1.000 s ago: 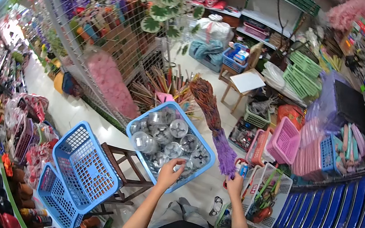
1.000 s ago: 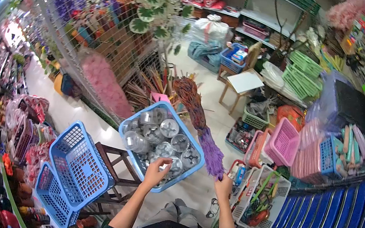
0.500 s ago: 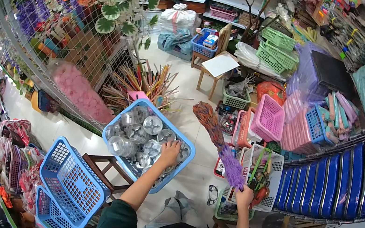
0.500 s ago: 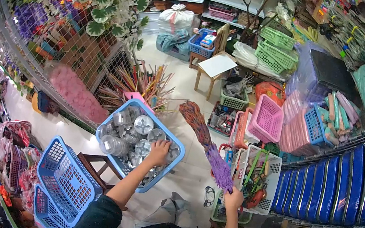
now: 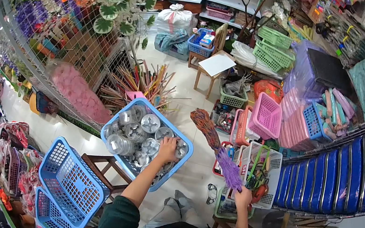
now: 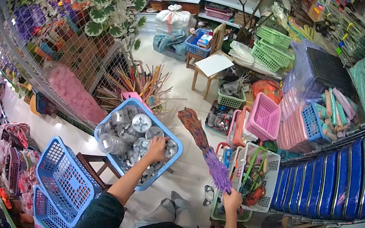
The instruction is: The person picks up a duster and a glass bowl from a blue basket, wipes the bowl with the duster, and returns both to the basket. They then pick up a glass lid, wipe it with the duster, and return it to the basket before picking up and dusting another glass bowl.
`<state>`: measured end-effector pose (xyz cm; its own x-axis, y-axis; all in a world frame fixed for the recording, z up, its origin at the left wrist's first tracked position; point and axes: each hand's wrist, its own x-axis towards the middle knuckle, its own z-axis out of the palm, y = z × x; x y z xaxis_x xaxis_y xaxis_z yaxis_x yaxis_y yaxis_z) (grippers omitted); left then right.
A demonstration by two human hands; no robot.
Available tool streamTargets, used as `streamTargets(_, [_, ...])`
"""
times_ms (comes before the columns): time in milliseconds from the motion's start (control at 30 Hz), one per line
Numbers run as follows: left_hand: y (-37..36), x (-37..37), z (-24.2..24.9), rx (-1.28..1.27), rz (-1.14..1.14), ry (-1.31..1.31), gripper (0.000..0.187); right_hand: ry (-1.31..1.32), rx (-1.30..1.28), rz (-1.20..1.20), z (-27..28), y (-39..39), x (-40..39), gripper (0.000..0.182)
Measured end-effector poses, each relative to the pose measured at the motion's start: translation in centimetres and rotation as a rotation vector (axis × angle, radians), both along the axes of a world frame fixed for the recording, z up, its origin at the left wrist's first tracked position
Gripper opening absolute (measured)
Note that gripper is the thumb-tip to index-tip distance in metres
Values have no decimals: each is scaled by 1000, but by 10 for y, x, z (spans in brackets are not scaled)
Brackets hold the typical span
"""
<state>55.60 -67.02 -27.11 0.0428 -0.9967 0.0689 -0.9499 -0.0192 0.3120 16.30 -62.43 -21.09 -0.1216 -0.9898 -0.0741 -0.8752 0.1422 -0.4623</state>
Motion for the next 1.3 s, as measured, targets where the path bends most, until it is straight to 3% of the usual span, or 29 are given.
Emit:
streamTargets(67, [3,6,-3,38,35,276,100,14,42,22,9,-2,2,25])
streamTargets(167, [7,11,11,-1,26,466,101,61,40,45,19,-6,4,25])
streamTargets(300, [12,16,23,-56,132,550,103,24,-15,85,30,-11,3,26])
streamTargets(367, [16,23,33,-130,224,922,104,36,-59,94,34,-16,-1,27])
streamTargets(433, [27,27,54,-199,195,973,104,33,-59,114,42,-22,-3,29])
streamTargets(500, [41,30,81,-284,230,1410,104,-66,-159,121,54,-25,-3,28])
streamTargets(567, [60,37,108,-310,207,1680,88,-80,-199,169,61,-32,-3,27])
streamTargets(633, [73,36,128,-555,84,1922,73,-162,-234,195,69,-38,0,27])
streamTargets(667, [81,40,136,-585,82,1907,73,-211,-226,255,59,-47,-4,26])
streamTargets(733, [97,50,148,-662,7,2014,66,-292,-263,355,95,-46,13,24])
streamTargets(833, [122,54,192,-774,27,2095,72,-335,-418,566,121,-51,34,21])
streamTargets(933, [149,60,224,-839,151,1999,81,-327,-638,696,160,-53,65,19])
streamTargets(1000, [168,62,241,-888,230,1912,84,-384,-617,725,171,-55,83,19])
streamTargets(1100, [192,70,243,-988,240,1902,83,-358,-584,760,202,-43,114,21])
streamTargets(1167, [208,71,247,-1064,316,1929,81,-368,-679,873,211,-41,131,22])
streamTargets(1300, [238,82,254,-1112,224,1863,80,-300,-746,1135,231,-38,143,21])
